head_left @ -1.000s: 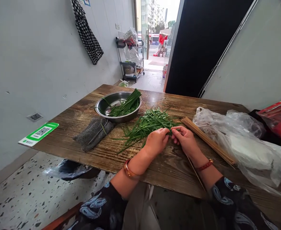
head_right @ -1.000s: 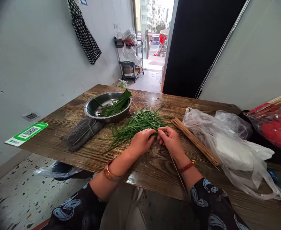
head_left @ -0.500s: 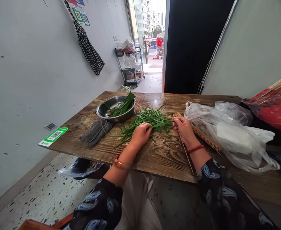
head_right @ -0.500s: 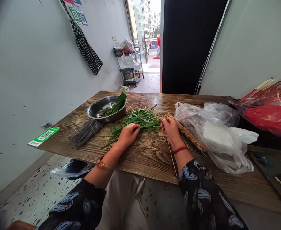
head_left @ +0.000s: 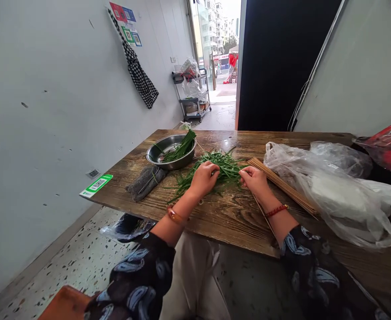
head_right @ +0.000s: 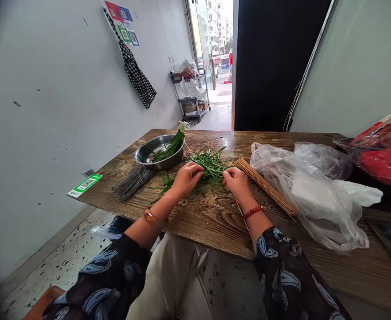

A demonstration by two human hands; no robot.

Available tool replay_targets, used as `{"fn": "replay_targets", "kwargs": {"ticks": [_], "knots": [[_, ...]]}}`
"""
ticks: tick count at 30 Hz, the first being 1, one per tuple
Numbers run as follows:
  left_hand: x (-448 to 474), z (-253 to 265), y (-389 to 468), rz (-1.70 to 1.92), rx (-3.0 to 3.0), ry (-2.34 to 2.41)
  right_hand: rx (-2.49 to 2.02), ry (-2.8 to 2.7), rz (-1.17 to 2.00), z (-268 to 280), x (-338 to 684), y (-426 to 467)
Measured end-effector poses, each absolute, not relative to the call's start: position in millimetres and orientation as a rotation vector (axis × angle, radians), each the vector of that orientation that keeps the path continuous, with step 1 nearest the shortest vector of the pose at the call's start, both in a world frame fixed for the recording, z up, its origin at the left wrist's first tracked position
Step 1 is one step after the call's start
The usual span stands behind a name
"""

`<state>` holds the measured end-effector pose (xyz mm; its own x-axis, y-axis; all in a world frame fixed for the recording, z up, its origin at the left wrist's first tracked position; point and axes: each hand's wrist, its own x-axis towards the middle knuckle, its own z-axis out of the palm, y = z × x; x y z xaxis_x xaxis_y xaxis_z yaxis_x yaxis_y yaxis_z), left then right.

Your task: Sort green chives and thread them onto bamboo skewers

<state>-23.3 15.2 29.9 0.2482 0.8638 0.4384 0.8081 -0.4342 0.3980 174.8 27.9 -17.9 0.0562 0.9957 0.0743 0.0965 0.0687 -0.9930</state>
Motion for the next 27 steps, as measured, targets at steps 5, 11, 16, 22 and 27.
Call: {"fn": "replay_targets", "kwargs": {"ticks": [5,11,16,22,27], "knots": [[4.6,25.5,45.0,0.784,2.597,1.659,-1.306,-1.257,0.950,-23.5,178.0,36.4],[18.2,14.1,56.6,0.529,2.709,1.614,-1.361,-1.279,0.892,-30.2,175.7,40.9],[14.6,10.4,52.2,0.560,2.725,1.652,-1.385,-1.262,0.895,-30.3,176.1,41.8],[4.2,15.1,51.4,0.822,2.487,1.780,-1.363,-1.249,0.929,-26.3,175.0,35.9],[1.7,20.7,51.9,0.922,2.329,1.720,-1.338,-1.216,1.008,-19.8,173.7,28.1]]}}
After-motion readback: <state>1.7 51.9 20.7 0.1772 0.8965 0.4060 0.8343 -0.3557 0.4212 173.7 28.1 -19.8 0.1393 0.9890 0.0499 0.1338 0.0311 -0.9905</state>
